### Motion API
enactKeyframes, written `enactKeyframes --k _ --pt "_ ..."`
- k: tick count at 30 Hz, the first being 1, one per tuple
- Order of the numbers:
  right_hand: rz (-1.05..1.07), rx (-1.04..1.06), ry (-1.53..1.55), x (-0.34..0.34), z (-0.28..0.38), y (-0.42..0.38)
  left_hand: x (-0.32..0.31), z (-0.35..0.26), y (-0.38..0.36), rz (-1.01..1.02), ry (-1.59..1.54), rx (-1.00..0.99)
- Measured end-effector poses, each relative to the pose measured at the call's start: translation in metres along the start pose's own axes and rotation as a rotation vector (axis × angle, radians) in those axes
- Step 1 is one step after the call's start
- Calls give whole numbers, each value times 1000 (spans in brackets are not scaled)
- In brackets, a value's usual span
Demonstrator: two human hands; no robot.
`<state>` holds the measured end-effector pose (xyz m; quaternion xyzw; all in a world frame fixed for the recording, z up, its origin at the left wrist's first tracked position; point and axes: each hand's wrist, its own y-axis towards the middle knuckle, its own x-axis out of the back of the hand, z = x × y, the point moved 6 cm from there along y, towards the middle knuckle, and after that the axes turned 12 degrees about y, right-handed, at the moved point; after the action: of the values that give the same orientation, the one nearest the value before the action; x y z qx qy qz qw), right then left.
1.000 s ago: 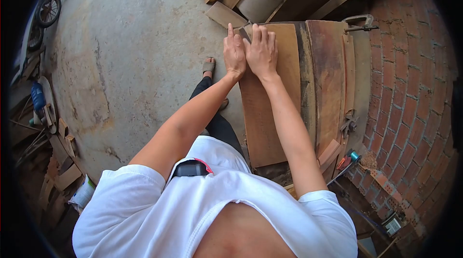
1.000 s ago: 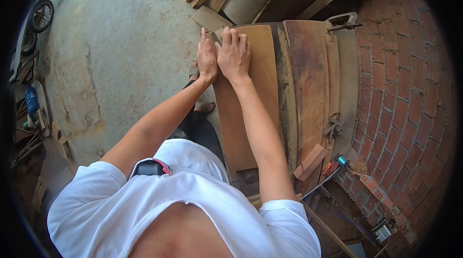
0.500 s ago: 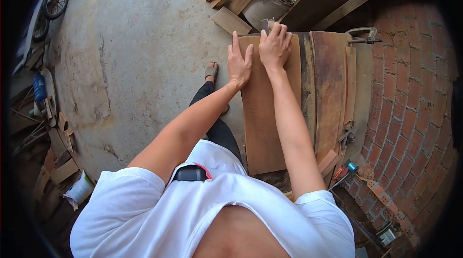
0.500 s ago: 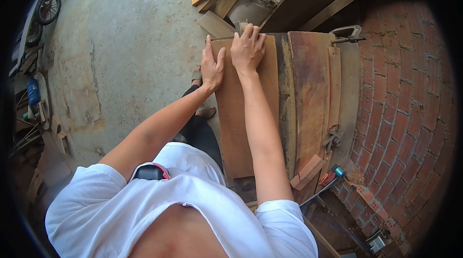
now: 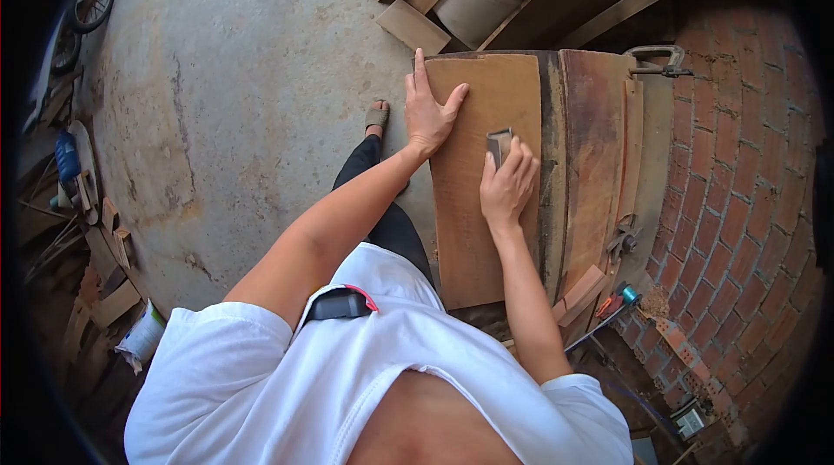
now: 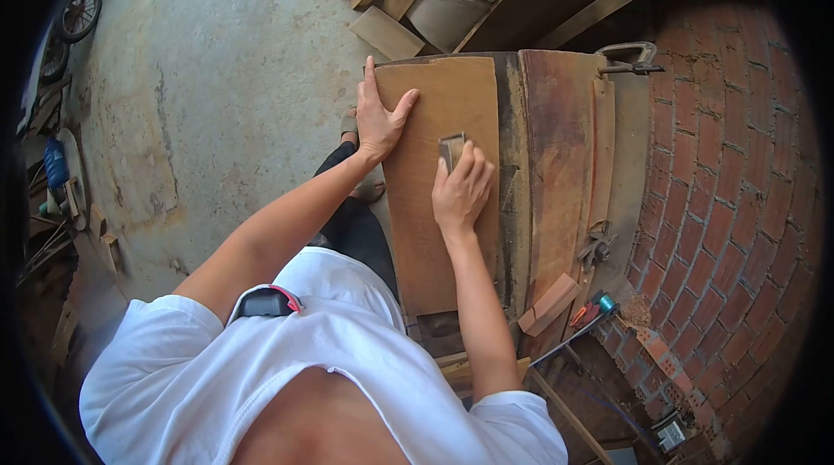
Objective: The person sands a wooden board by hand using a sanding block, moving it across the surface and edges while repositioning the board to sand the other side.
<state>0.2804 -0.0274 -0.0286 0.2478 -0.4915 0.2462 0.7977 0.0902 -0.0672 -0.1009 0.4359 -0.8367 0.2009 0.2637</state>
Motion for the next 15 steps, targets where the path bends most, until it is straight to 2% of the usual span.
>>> enactKeyframes --k 2,4,6,8,9,13,15 --pt "-77 46 -7 -13 3 79 0 -1 0 -30 15 -20" --pt "-127 -6 -29 -28 -2 146 2 -5 0 -37 51 -12" --pt "-130 -62 -23 -30 -7 161 1 -4 1 -32 78 -7" --pt "-132 -1 -1 -25 -8 150 0 -1 1 -52 50 -32" --pt "-174 36 20 -17 -4 123 0 -1 3 -50 44 -38" --pt "-40 2 -1 7 -8 -22 2 -1 -3 -40 18 8" --pt "-21 -4 15 17 -6 -62 -1 0 -1 -27 53 0"
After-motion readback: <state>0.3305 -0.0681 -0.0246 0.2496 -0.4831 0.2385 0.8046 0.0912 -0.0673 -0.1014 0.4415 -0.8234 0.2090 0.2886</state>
